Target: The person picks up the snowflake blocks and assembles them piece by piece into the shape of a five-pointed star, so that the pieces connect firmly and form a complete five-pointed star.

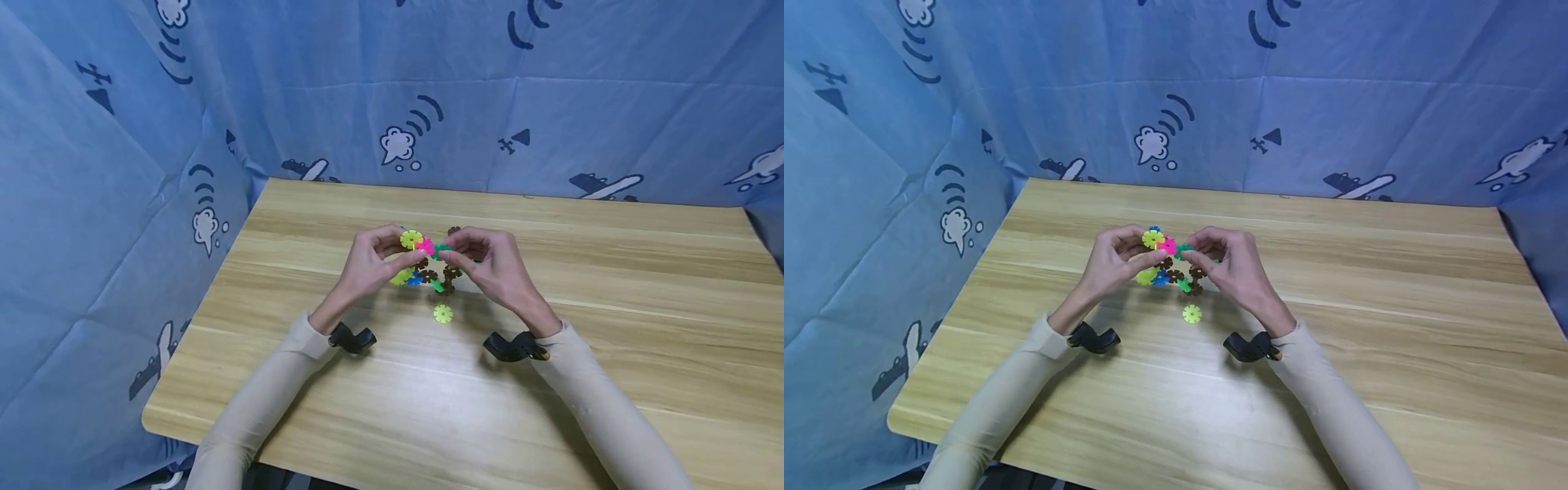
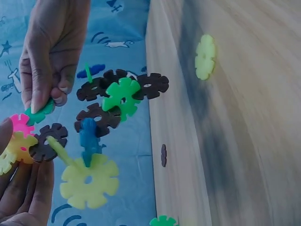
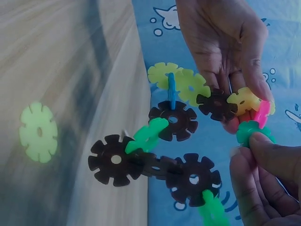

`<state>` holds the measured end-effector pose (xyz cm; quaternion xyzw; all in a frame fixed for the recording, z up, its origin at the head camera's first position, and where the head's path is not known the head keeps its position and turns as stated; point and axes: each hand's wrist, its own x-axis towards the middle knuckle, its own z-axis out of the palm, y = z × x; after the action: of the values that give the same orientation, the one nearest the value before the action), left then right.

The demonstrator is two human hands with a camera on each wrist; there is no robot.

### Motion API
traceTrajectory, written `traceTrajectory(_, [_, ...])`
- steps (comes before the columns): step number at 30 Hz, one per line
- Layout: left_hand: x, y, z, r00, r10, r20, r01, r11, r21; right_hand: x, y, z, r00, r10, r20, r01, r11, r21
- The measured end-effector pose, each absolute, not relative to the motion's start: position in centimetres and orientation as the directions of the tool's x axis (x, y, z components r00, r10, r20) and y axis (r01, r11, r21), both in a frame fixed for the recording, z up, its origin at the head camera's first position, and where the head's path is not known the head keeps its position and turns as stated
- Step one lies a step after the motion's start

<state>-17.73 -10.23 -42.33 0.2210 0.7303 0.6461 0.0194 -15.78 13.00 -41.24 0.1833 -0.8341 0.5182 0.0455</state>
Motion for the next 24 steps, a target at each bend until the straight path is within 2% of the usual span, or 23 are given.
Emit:
traceTrajectory(10, [-18.1,-9.1,-41.6,-0.889,0.357,0.287,0.345,0.11,0.932,-15.7,13.6,-40.7,-0.945,-0.208,0.252,-0.315,0.382,-0.869])
traceTrajectory(16, [-18.3,-8.9,-40.8,-0.884,0.379,0.272,0.341,0.126,0.932,-15.8,13.8,-40.5,-0.933,-0.213,0.289,-0.355,0.429,-0.83])
traceTrajectory(24, [-18.3,-9.4,-40.4,-0.897,0.374,0.237,0.316,0.165,0.934,-16.3,13.2,-40.0,-0.928,-0.219,0.303,-0.369,0.411,-0.834])
